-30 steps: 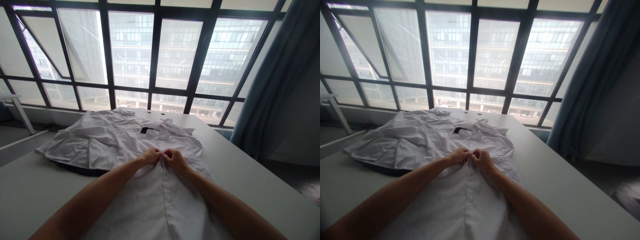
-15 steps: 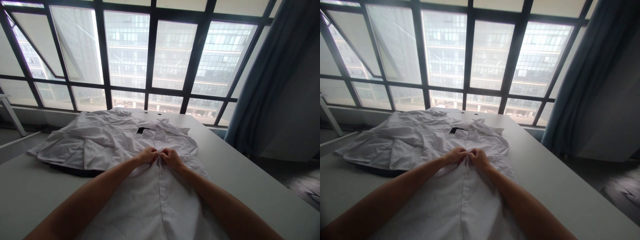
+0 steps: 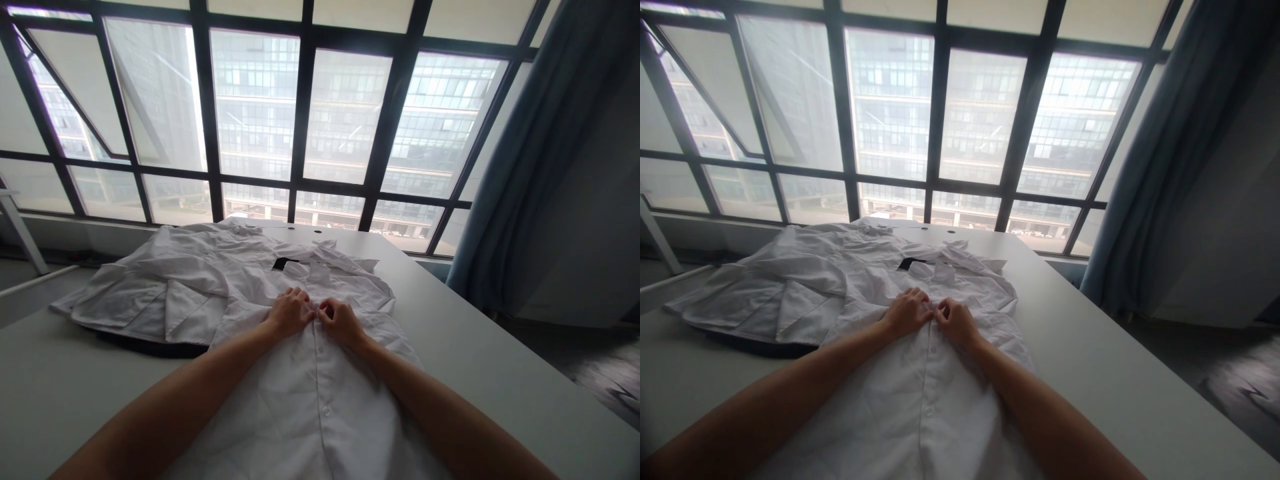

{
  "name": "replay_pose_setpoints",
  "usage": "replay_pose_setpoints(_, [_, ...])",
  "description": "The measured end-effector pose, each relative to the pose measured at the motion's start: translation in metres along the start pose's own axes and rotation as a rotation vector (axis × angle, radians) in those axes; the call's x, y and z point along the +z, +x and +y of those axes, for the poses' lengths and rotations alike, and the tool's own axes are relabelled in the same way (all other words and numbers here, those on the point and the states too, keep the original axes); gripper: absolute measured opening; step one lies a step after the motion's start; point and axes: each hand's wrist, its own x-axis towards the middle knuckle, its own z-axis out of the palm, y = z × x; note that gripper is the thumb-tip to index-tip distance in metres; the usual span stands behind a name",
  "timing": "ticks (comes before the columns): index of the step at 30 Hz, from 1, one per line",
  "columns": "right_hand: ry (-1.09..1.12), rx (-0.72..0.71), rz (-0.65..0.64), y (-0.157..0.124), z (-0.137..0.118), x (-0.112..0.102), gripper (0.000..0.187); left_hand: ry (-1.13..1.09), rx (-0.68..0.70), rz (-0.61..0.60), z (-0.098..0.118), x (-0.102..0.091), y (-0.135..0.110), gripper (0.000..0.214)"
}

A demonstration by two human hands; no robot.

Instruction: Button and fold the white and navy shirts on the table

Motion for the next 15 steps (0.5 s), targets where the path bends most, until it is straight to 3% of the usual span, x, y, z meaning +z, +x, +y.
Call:
replay_pose_setpoints(4, [-0.236,-0.079,-0.057,-0.005,-0.008,-0.002,0.020,0.111,0.053,-0.075,-0.005,0.000,0.001,0.036])
replay_pose_setpoints(8, [-0.357,-0.052,-0.139,-0.002,-0.013,-0.006,0.025,0.182,0.097,-0.108,-0.002,-0.003,-0.001,0.039])
replay_pose_setpoints(15, [-0.560,0.086,-0.262,0.046,-0.023,-0.010,0.035,0.217,0.080,-0.149,0.000,-0.005,0.000,0.050])
